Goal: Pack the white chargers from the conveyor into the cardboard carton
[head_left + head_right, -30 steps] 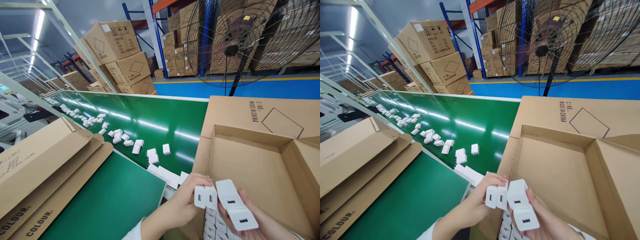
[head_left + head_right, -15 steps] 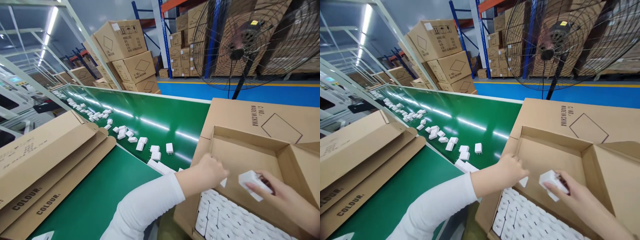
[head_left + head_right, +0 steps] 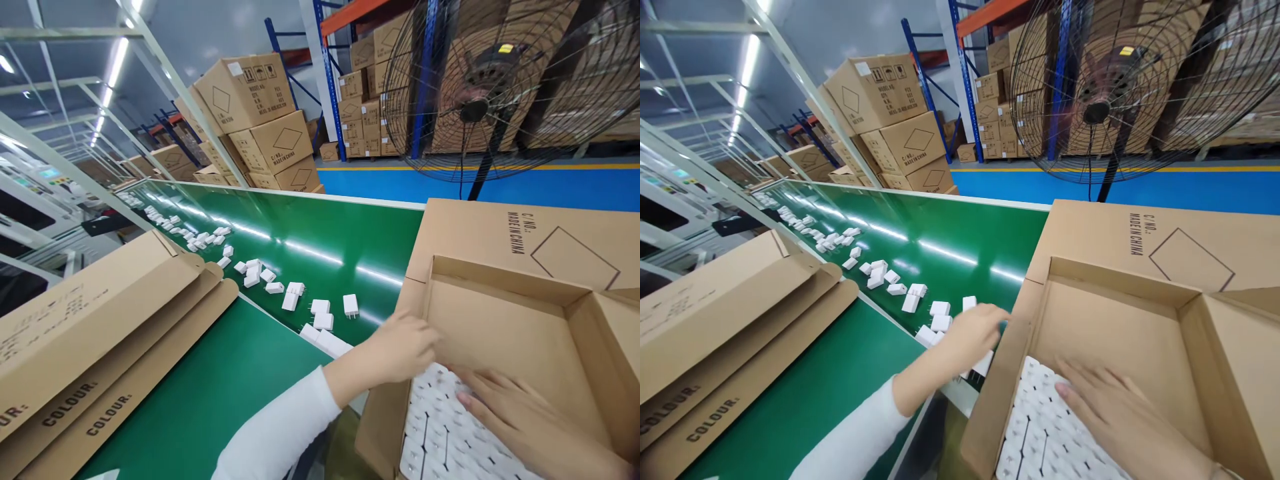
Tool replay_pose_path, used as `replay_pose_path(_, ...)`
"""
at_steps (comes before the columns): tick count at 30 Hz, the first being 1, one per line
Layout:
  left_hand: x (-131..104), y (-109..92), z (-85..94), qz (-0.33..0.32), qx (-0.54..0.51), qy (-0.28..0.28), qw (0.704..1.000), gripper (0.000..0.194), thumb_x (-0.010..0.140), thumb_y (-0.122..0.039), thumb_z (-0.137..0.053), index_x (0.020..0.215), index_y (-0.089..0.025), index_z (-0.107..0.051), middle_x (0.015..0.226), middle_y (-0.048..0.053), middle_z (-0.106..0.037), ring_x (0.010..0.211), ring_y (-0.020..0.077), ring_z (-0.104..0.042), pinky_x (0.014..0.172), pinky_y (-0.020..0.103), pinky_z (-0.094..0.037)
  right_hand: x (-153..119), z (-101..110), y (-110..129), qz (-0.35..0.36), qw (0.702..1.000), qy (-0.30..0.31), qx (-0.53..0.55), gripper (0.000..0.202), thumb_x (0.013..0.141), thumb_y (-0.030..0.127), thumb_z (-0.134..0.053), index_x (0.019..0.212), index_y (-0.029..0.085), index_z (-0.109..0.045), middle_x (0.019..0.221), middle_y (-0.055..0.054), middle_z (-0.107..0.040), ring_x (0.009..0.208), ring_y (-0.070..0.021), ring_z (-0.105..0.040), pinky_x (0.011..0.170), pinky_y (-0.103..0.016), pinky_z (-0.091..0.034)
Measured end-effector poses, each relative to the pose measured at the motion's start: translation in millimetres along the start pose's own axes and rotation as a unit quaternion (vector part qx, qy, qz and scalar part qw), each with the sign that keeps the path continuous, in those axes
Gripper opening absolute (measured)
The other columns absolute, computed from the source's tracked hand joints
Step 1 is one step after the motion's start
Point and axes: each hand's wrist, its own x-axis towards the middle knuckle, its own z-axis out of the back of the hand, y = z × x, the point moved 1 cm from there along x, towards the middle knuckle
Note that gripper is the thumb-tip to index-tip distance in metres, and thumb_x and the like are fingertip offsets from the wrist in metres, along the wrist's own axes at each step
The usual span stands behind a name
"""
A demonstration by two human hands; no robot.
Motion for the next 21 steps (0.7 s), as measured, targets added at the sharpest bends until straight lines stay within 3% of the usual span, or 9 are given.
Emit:
replay_pose_path(1,-13,11,8.0,0.045,0.006,-0.032,0.998,0.034,0.082,-0.012,-0.036,0.106,-0.02,-0.058,0.105,0.006,-0.063,0.099,0.0211,-0.055,0.09,0.037,-0.04,2,3,-4,0.025,0.999,-0.008,-0.03,0.039,0.075,0.037,-0.059,0.114,0.034,-0.061,0.122,-0.002,-0.059,0.115,-0.0336,-0.047,0.101,-0.057,-0.027)
replay_pose_path(3,-41,38,21.0,0.172,0.064,-0.034,0.982,0.04,0.078,-0.004,-0.035,0.109,-0.016,-0.056,0.102,0.01,-0.06,0.098,0.0241,-0.054,0.085,0.038,-0.043,13,9,0,0.113,0.984,-0.037,-0.132,0.047,0.071,0.027,-0.058,0.117,0.031,-0.059,0.128,-0.004,-0.055,0.116,-0.0359,-0.046,0.096,-0.058,-0.032)
replay_pose_path(5,-66,67,26.6,0.278,0.136,0.0,0.951,0.042,0.076,0.0,-0.033,0.107,-0.014,-0.057,0.102,0.014,-0.057,0.098,0.027,-0.052,0.083,0.041,-0.044,33,12,20,0.196,0.938,-0.07,-0.277,0.054,0.067,0.016,-0.055,0.121,0.024,-0.056,0.125,-0.01,-0.056,0.109,-0.0366,-0.05,0.086,-0.055,-0.04)
replay_pose_path(7,-85,91,23.4,0.321,0.154,0.036,0.934,0.047,0.075,0.004,-0.031,0.111,-0.015,-0.056,0.108,0.015,-0.052,0.098,0.0266,-0.051,0.08,0.04,-0.045,65,4,52,0.238,0.884,-0.078,-0.394,0.049,0.074,0.004,-0.043,0.119,0.018,-0.054,0.116,-0.013,-0.06,0.096,-0.0285,-0.057,0.077,-0.044,-0.046)
replay_pose_path(8,-91,100,19.5,0.322,0.145,0.05,0.934,0.051,0.074,0.005,-0.031,0.114,-0.017,-0.054,0.112,0.014,-0.049,0.099,0.0256,-0.05,0.08,0.038,-0.045,83,-6,68,0.272,0.852,-0.044,-0.445,0.052,0.074,-0.004,-0.036,0.118,0.017,-0.054,0.112,-0.012,-0.062,0.094,-0.0244,-0.058,0.075,-0.039,-0.046)
replay_pose_path(11,-98,115,6.1,0.292,0.103,0.074,0.948,0.06,0.07,0.008,-0.032,0.119,-0.021,-0.051,0.12,0.013,-0.043,0.104,0.0237,-0.047,0.083,0.035,-0.045,139,-45,103,0.33,0.817,-0.001,-0.473,0.042,0.078,-0.005,-0.038,0.107,0.018,-0.057,0.114,-0.009,-0.06,0.093,-0.0211,-0.057,0.069,-0.032,-0.045)
replay_pose_path(15,-97,120,-3.8,0.263,0.082,0.047,0.96,0.05,0.071,0.004,-0.036,0.112,-0.017,-0.054,0.122,0.013,-0.039,0.111,0.025,-0.039,0.094,0.04,-0.039,186,-89,112,0.374,0.789,0.039,-0.486,0.018,0.085,0.006,-0.048,0.093,0.016,-0.06,0.101,-0.005,-0.063,0.098,-0.0192,-0.055,0.07,-0.031,-0.046)
replay_pose_path(18,-94,121,-8.3,0.261,0.053,0.018,0.964,0.035,0.072,-0.004,-0.044,0.103,-0.015,-0.056,0.125,0.013,-0.037,0.115,0.0267,-0.035,0.097,0.042,-0.039,199,-93,105,0.355,0.789,0.038,-0.501,0.011,0.087,0.013,-0.05,0.092,0.014,-0.06,0.094,-0.003,-0.062,0.094,-0.0169,-0.056,0.072,-0.031,-0.049)
replay_pose_path(21,-87,118,-13.0,0.292,0.025,0.006,0.956,0.033,0.072,-0.009,-0.048,0.104,-0.016,-0.055,0.129,0.013,-0.035,0.119,0.0286,-0.032,0.084,0.038,-0.049,207,-80,99,0.301,0.802,0.013,-0.515,0.014,0.086,0.018,-0.055,0.099,0.014,-0.059,0.094,-0.004,-0.061,0.093,-0.0179,-0.057,0.073,-0.033,-0.05)
